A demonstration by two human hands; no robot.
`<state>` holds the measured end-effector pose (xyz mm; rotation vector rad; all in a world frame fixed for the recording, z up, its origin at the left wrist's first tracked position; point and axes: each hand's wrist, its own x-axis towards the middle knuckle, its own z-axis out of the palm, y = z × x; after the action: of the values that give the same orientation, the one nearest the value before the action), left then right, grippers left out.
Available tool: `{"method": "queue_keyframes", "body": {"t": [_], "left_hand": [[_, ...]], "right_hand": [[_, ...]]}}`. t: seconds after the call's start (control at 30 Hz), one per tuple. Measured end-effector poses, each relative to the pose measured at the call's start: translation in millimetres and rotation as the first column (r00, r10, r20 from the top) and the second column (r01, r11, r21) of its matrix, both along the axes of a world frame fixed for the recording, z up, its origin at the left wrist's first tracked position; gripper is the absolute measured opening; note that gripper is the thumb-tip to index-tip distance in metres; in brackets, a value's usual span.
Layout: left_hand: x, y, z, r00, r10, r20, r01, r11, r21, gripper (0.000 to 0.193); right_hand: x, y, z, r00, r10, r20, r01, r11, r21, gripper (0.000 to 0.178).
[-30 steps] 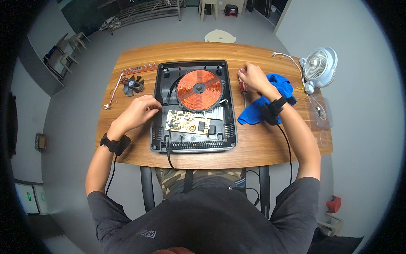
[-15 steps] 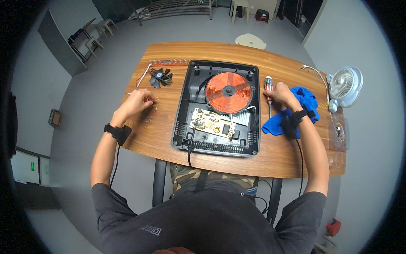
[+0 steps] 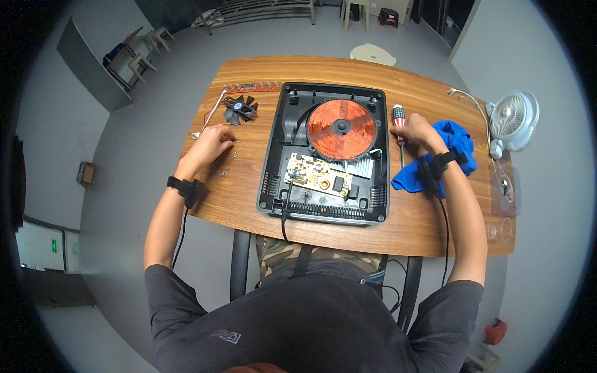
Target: The person wipes the bottom of a black electronic device with a blue cloth, then opens it to reveal internal components. They place a copper-colored circular part and a small circuit board inside, then use a screwdriver to secure them with screws.
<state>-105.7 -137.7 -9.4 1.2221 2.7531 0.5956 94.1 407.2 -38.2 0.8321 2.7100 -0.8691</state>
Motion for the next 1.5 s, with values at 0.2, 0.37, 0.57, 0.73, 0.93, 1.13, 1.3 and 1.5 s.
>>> {"method": "queue_keyframes", "body": {"t": [0.2,0.37,0.57,0.73,0.93,1.13,1.3,1.5], "left_hand": [[-12.7,8.4,-11.4,0.998,-0.049,-0.039,0.048,0.998,-0.030,0.017],[-4.2,23.9,-1.5,0.999,-0.039,-0.035,0.035,0.994,-0.101,0.017],[-5.5,18.2,-9.0,0.996,-0.045,-0.078,0.039,0.996,-0.080,0.014],[-1.6,24.3,-6.1,0.992,-0.052,-0.119,0.040,0.994,-0.105,0.013],[-0.6,25.6,-7.9,0.993,0.014,-0.116,-0.029,0.992,-0.124,0.012],[-1.4,26.9,-5.3,0.997,0.016,-0.076,-0.025,0.992,-0.125,0.018],[-7.6,18.7,-8.9,0.998,0.015,-0.053,-0.022,0.991,-0.132,0.018],[-4.3,21.0,-7.6,0.994,0.066,-0.081,-0.081,0.978,-0.191,0.018]], "right_hand": [[-1.3,-4.8,1.6,1.000,-0.003,-0.022,0.003,1.000,-0.002,0.041],[-1.7,7.8,-13.6,0.997,0.055,-0.059,-0.053,0.998,0.034,0.054],[-6.7,0.2,-12.2,0.998,0.026,-0.055,-0.026,1.000,-0.013,0.053],[-3.7,-2.1,-8.0,0.998,0.018,-0.067,-0.020,0.999,-0.030,0.052],[-4.9,-5.8,-4.8,0.999,0.007,-0.040,-0.007,1.000,0.014,0.050],[-3.9,-0.1,-10.5,0.997,0.036,-0.064,-0.035,0.999,0.014,0.053],[-4.3,-6.5,-7.0,0.998,0.025,-0.054,-0.024,1.000,0.009,0.040],[-1.9,-8.3,-2.9,0.998,0.031,-0.054,-0.032,0.999,-0.024,0.038]]}}
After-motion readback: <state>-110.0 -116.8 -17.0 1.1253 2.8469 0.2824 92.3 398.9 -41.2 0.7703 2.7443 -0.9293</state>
